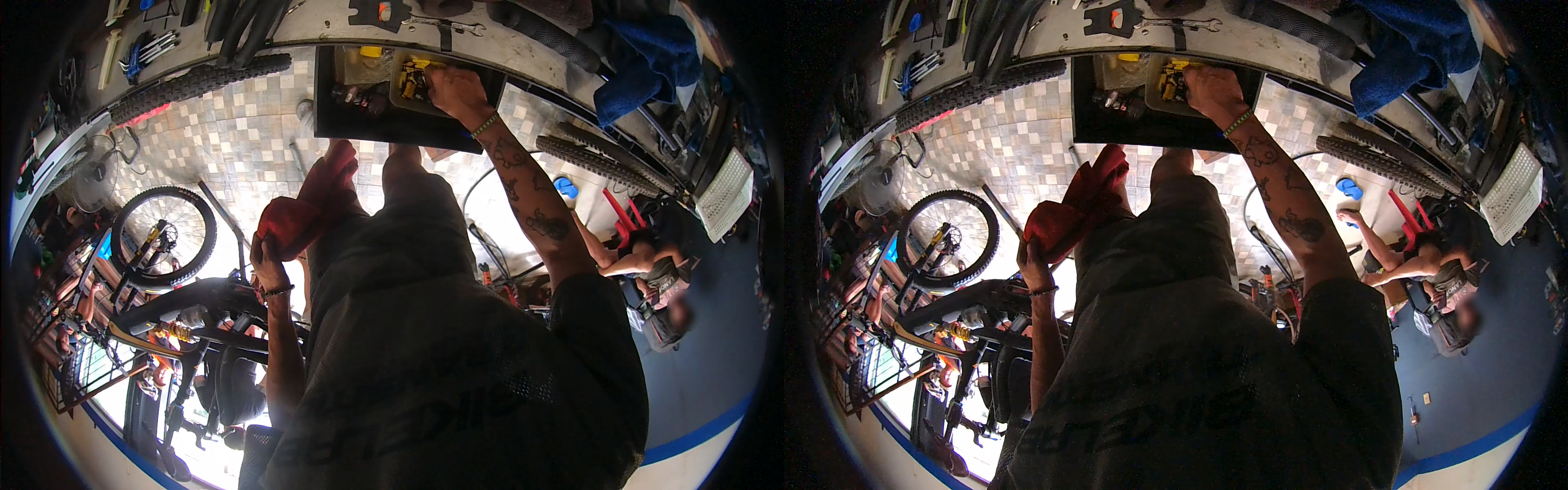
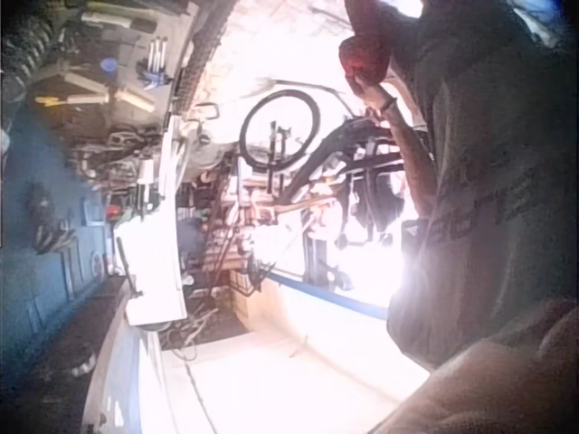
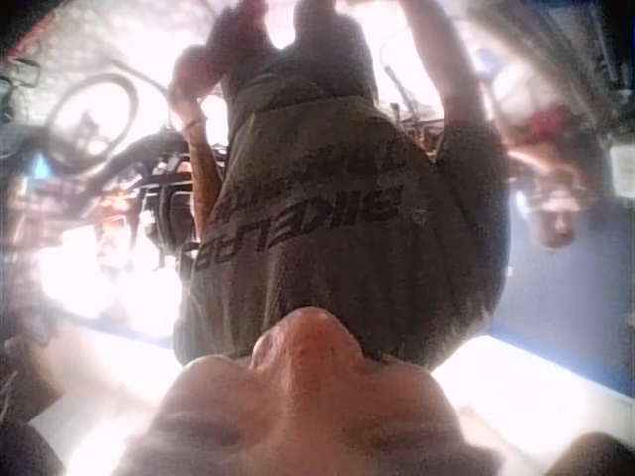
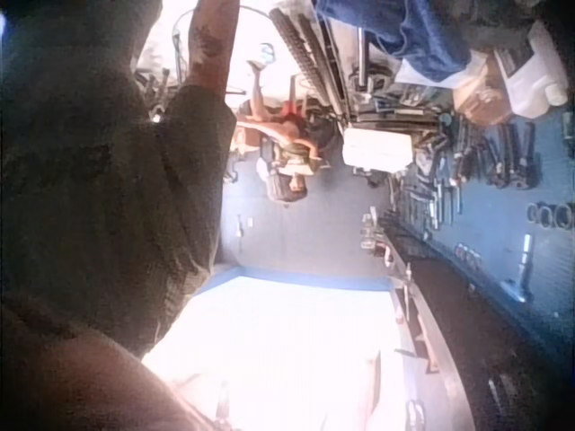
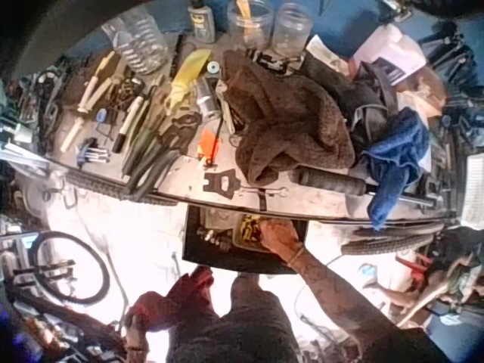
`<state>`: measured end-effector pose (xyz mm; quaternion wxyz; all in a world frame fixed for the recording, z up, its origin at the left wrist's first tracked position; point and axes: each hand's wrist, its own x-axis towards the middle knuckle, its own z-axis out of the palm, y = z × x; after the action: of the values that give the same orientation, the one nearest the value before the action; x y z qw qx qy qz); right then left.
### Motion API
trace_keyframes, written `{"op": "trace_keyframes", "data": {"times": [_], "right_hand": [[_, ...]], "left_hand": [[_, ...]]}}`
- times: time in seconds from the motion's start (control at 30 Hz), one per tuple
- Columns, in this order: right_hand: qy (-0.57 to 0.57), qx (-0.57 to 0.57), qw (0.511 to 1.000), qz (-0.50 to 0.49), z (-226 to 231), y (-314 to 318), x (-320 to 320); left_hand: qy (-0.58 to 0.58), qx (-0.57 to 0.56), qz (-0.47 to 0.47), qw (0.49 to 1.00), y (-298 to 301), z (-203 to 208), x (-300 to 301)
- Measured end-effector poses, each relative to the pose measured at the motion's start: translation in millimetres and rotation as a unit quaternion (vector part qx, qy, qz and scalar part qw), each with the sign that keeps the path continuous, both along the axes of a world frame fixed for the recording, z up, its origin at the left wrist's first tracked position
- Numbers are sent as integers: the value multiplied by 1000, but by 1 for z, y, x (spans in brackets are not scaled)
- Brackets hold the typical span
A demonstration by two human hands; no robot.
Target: The person pours water from a plastic bottle into a syringe, then draws the liquid into the syringe and places it on the workbench. They repeat this process with a second syringe, then wipe their hands with a red cloth and place the syringes into a drawer.
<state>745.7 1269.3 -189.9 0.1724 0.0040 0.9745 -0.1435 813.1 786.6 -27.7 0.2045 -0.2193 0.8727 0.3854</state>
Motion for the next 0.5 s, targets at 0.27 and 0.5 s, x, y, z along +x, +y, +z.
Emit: {"op": "trace_keyframes", "data": {"times": [0.27, 0.5], "right_hand": [[24, -19, 999, -23, -8, -9, -10], [18, -38, 999, -30, -10, -9, -13]], "left_hand": [[3, -16, -19, 1000, -8, -5, -2], [-12, -17, -15, 1000, -7, -3, -4]]}}
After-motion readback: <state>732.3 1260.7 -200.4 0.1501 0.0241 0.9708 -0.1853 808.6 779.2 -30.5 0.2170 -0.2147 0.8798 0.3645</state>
